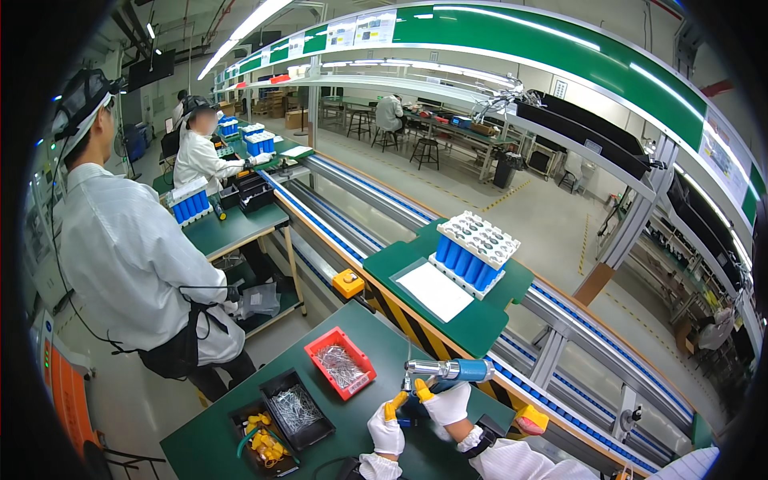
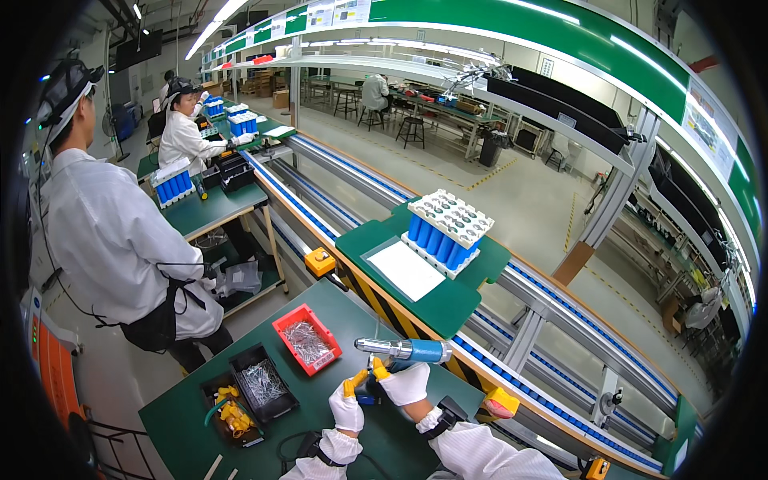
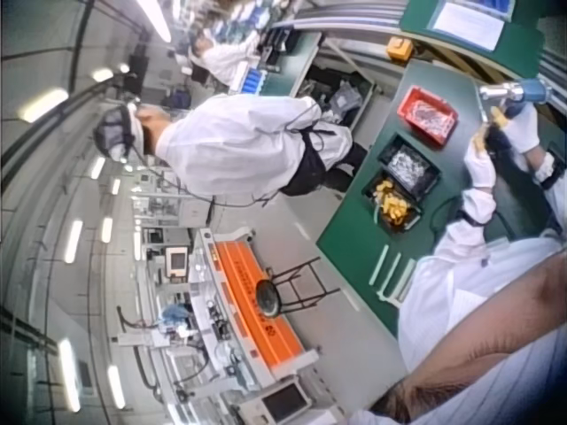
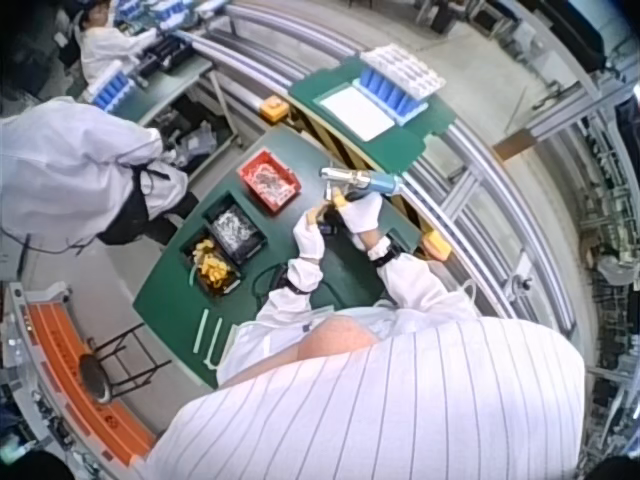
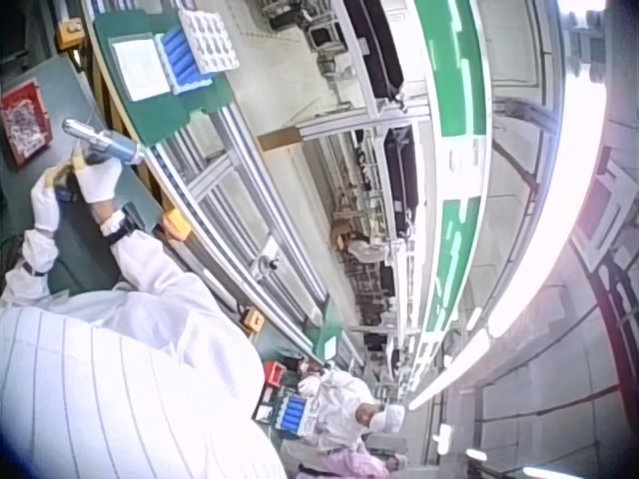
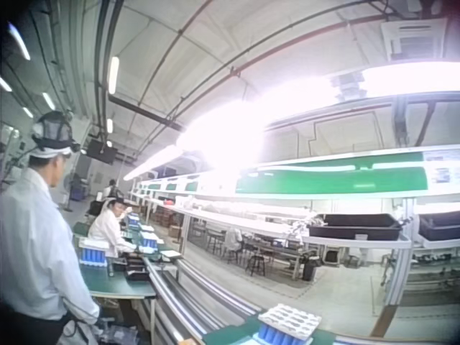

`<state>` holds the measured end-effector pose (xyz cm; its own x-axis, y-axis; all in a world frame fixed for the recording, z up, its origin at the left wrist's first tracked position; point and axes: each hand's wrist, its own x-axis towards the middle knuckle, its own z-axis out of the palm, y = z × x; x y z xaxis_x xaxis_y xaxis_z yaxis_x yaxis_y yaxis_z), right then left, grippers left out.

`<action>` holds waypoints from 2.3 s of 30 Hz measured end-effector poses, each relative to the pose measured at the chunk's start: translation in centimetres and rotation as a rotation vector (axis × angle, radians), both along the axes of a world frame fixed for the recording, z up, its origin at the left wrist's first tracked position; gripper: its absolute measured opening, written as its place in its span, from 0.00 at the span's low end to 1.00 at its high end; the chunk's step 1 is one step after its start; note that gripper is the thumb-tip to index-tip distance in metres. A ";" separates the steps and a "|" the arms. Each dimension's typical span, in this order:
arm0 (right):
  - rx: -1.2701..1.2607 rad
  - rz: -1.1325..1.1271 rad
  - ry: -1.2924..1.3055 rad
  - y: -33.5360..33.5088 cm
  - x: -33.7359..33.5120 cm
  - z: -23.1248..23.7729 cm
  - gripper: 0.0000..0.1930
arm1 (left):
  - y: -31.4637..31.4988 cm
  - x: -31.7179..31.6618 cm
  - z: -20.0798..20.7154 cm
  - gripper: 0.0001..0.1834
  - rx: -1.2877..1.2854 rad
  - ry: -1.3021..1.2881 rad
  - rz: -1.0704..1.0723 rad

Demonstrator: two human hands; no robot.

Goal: The recorder assembles a component, possibly a battery pack, by securing wires and connectors, then places it onto a moving conveyor belt for downstream processing.

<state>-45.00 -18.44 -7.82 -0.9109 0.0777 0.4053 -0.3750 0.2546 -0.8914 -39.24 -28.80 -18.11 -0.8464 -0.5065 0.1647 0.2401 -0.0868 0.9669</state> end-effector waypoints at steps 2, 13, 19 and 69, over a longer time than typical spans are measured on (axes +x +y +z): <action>0.001 0.000 0.011 0.0 -0.2 -0.4 0.13 | 0.0 0.0 0.2 0.23 0.015 0.000 -0.010; -0.010 0.008 -0.003 -1.4 -0.9 0.0 0.13 | -1.3 -0.7 0.2 0.23 0.007 -0.009 -0.034; -0.009 -0.006 -0.016 -3.6 -2.6 0.5 0.14 | -3.6 -2.5 0.6 0.29 0.021 -0.016 -0.051; -0.079 -0.023 0.002 -10.4 -8.0 0.7 0.18 | -7.6 -7.9 0.7 0.21 0.018 0.088 0.020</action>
<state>-53.04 -28.86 -7.11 -0.9077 0.1303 0.3988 -0.3716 0.1918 -0.9084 -47.09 -36.42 -17.44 -0.8188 -0.5267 0.2284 0.3258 -0.0987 0.9403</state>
